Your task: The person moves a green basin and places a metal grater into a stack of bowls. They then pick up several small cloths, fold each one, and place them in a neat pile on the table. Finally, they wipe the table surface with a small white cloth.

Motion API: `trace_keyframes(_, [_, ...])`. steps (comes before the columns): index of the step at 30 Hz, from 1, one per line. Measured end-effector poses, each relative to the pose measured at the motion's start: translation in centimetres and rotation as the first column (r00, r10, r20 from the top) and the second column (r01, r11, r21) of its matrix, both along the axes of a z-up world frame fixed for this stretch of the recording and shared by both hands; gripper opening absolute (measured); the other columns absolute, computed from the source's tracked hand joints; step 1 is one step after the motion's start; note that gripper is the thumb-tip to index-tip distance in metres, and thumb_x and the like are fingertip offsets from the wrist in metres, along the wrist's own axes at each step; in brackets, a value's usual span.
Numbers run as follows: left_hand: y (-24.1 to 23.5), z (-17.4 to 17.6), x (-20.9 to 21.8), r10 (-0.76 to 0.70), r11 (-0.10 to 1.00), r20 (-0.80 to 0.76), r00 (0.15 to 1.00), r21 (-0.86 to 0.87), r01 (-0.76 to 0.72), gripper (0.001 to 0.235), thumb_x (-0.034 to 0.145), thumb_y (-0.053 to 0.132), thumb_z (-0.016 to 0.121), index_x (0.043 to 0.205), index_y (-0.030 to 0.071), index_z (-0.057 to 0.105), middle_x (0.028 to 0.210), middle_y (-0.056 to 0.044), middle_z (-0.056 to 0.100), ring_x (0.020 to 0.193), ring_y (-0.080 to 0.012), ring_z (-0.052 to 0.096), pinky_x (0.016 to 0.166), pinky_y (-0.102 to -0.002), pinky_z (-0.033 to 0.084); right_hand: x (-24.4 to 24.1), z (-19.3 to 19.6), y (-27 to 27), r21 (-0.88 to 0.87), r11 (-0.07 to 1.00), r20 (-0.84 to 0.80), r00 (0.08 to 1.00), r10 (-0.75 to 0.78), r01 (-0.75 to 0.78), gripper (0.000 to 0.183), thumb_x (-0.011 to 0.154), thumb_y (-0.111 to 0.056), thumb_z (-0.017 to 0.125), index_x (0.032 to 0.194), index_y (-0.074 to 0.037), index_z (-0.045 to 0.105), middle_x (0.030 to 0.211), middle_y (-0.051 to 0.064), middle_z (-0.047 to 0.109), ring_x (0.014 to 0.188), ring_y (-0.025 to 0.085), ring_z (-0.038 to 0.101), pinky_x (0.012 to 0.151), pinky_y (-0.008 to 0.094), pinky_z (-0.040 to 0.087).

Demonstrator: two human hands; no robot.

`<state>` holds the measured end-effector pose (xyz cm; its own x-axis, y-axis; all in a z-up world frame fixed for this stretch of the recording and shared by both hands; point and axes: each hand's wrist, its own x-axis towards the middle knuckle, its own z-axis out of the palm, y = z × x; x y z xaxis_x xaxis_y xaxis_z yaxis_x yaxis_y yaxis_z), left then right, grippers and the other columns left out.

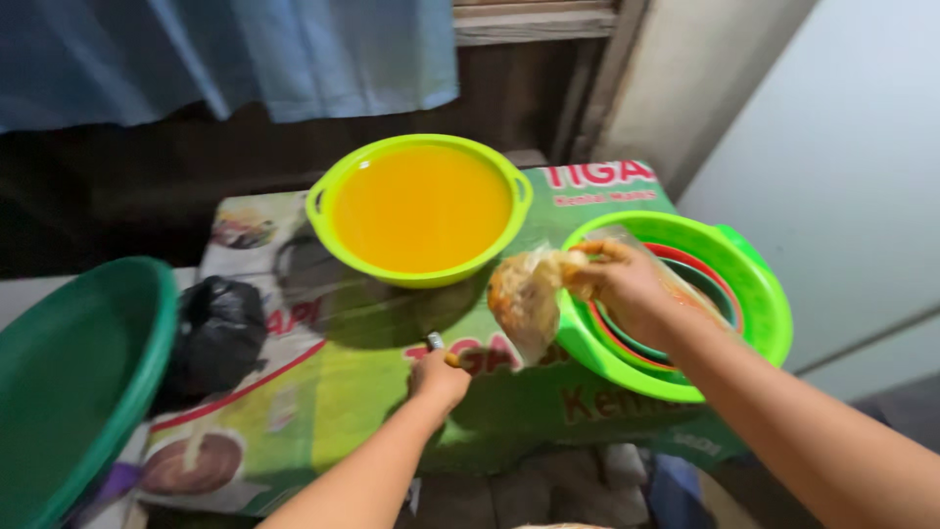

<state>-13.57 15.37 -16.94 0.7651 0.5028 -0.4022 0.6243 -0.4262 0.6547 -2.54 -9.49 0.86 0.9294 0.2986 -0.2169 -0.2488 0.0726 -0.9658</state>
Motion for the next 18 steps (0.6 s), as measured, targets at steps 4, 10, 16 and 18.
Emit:
trace_keyframes(4, [-0.7,-1.4,1.6,-0.102,0.984,-0.102,0.99,0.133,0.115,0.036,0.082,0.019,0.072,0.117,0.026,0.073,0.138,-0.019,0.055,0.133,-0.0377,0.047,0.116,-0.044,0.035,1.5,5.5,-6.0,0.051,0.993,0.092,0.989,-0.114,0.11,0.04,0.083,0.005,0.064,0.123,0.001,0.064,0.099,0.012,0.073,0.081,0.02,0.07,0.072,0.031,0.058])
trace_keyframes(10, [-0.3,-4.6,2.3,-0.256,0.926,-0.232,0.938,0.218,0.307,0.039,0.085,0.021,0.073,0.124,0.021,0.071,0.149,-0.021,0.041,0.139,-0.0419,0.039,0.116,-0.045,0.034,4.1,8.5,-14.0,-0.385,0.845,0.465,0.869,-0.171,0.373,0.041,0.083,0.002,0.072,0.124,-0.002,0.069,0.105,0.009,0.073,0.089,0.016,0.067,0.076,0.03,0.053])
trace_keyframes(16, [1.1,-5.7,1.5,-0.217,0.937,-0.141,0.966,0.249,0.247,0.023,0.087,0.013,0.068,0.108,0.009,0.076,0.117,-0.021,0.072,0.112,-0.0375,0.069,0.096,-0.043,0.056,4.7,3.7,-16.5,-0.728,0.422,0.515,0.837,-0.184,0.54,0.045,0.085,-0.012,0.076,0.129,-0.012,0.073,0.116,0.013,0.074,0.096,0.024,0.069,0.08,0.037,0.057])
trace_keyframes(18, [1.4,-5.2,0.4,-0.159,0.967,-0.094,0.983,0.188,0.174,0.021,0.085,0.009,0.067,0.102,0.013,0.079,0.109,-0.017,0.075,0.107,-0.0358,0.071,0.094,-0.044,0.057,5.1,2.2,-17.1,-0.759,0.371,0.508,0.843,-0.178,0.535,0.046,0.087,-0.016,0.076,0.133,-0.013,0.071,0.12,0.014,0.073,0.099,0.026,0.071,0.083,0.038,0.057])
